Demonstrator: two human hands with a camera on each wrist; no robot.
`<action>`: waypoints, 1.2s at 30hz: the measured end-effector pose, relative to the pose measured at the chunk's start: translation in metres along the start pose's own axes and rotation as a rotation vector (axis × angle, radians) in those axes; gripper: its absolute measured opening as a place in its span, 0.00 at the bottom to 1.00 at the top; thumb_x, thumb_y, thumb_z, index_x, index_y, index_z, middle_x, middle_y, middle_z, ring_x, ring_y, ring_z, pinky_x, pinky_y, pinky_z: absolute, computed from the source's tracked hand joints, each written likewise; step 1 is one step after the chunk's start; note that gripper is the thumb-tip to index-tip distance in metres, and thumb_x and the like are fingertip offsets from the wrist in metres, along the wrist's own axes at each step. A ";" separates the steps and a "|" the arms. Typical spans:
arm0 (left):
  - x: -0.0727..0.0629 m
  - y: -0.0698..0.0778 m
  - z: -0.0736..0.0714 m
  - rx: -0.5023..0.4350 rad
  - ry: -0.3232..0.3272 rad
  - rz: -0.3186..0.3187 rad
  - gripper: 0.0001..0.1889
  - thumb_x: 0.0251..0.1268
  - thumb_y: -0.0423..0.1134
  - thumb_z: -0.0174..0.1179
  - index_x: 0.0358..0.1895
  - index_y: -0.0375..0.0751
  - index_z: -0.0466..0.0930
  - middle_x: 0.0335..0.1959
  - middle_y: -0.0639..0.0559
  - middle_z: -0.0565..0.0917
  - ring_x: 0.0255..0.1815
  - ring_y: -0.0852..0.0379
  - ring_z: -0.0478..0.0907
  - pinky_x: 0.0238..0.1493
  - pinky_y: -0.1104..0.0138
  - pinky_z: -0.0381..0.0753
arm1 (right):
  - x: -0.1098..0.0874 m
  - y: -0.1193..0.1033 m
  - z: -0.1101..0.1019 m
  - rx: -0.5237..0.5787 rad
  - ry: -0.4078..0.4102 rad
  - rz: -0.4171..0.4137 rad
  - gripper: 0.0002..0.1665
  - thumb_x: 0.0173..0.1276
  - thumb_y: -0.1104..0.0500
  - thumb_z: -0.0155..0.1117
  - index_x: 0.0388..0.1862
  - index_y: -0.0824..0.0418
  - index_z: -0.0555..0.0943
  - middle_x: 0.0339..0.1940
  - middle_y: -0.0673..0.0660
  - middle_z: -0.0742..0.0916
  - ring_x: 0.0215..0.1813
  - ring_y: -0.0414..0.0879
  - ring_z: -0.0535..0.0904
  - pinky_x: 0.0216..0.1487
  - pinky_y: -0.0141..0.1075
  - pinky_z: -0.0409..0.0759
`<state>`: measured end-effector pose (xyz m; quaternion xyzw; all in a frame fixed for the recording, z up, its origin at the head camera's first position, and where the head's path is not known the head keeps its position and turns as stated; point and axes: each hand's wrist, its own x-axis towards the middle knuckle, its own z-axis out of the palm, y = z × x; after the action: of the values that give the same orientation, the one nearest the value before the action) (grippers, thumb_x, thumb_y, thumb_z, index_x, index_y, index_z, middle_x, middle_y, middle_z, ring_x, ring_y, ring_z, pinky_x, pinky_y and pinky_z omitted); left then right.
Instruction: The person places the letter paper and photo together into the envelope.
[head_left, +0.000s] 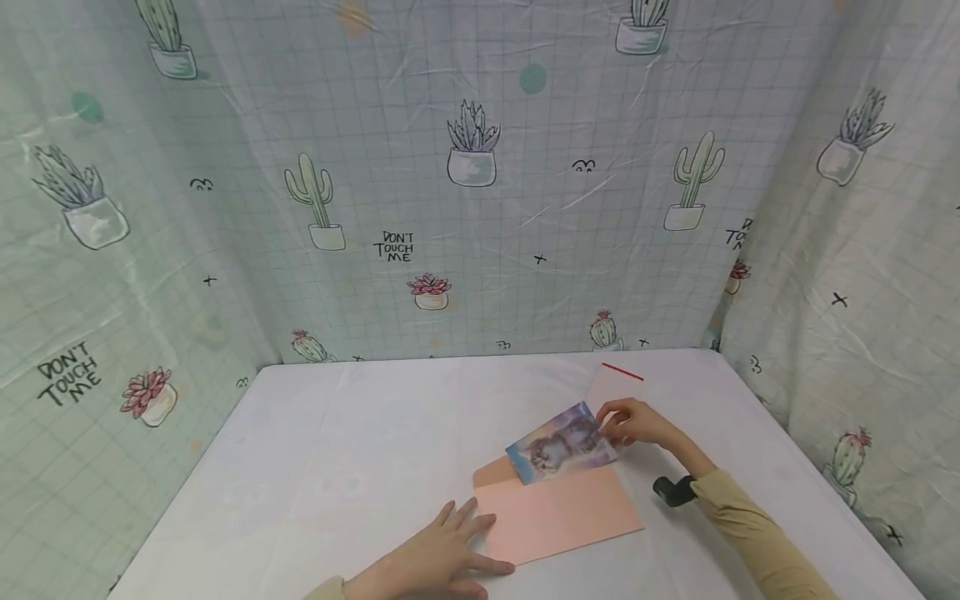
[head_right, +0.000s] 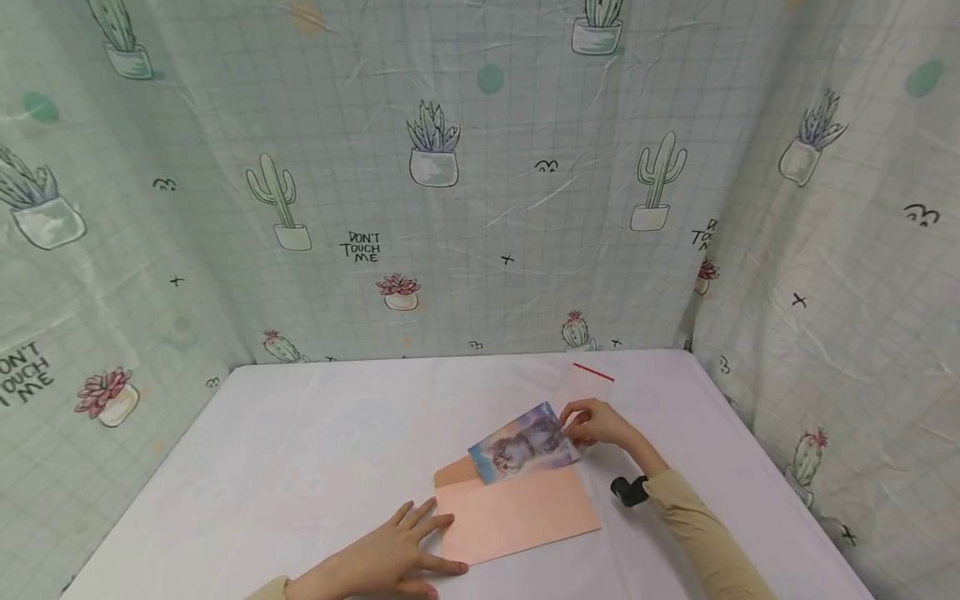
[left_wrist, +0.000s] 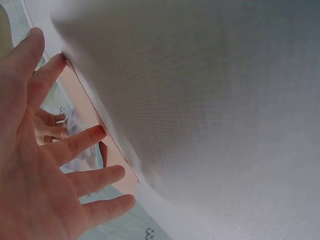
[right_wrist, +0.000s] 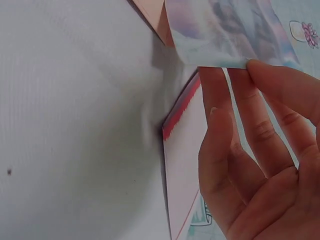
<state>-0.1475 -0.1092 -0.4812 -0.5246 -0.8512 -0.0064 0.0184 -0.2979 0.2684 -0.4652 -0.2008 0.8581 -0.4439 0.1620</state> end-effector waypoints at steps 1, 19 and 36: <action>0.000 0.000 0.000 -0.005 -0.003 -0.002 0.23 0.61 0.62 0.39 0.59 0.68 0.66 0.62 0.43 0.67 0.61 0.33 0.63 0.47 0.42 0.72 | 0.000 -0.001 0.001 0.004 -0.003 0.005 0.09 0.58 0.66 0.58 0.39 0.67 0.75 0.30 0.64 0.85 0.27 0.47 0.81 0.23 0.35 0.76; -0.002 0.004 -0.004 -0.036 -0.017 -0.017 0.23 0.60 0.61 0.42 0.59 0.67 0.67 0.62 0.43 0.68 0.61 0.32 0.63 0.47 0.41 0.71 | 0.001 -0.004 0.026 0.033 0.006 0.018 0.10 0.60 0.60 0.60 0.37 0.66 0.75 0.26 0.57 0.84 0.25 0.41 0.78 0.23 0.34 0.75; -0.002 0.004 -0.003 -0.034 -0.014 -0.019 0.23 0.60 0.61 0.42 0.59 0.66 0.67 0.62 0.43 0.68 0.60 0.32 0.63 0.47 0.42 0.71 | 0.005 0.001 0.033 -0.028 -0.031 -0.030 0.11 0.58 0.63 0.60 0.39 0.66 0.74 0.24 0.57 0.81 0.23 0.43 0.75 0.21 0.32 0.72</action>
<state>-0.1428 -0.1093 -0.4781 -0.5168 -0.8559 -0.0174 0.0033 -0.2871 0.2438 -0.4844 -0.2226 0.8586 -0.4311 0.1656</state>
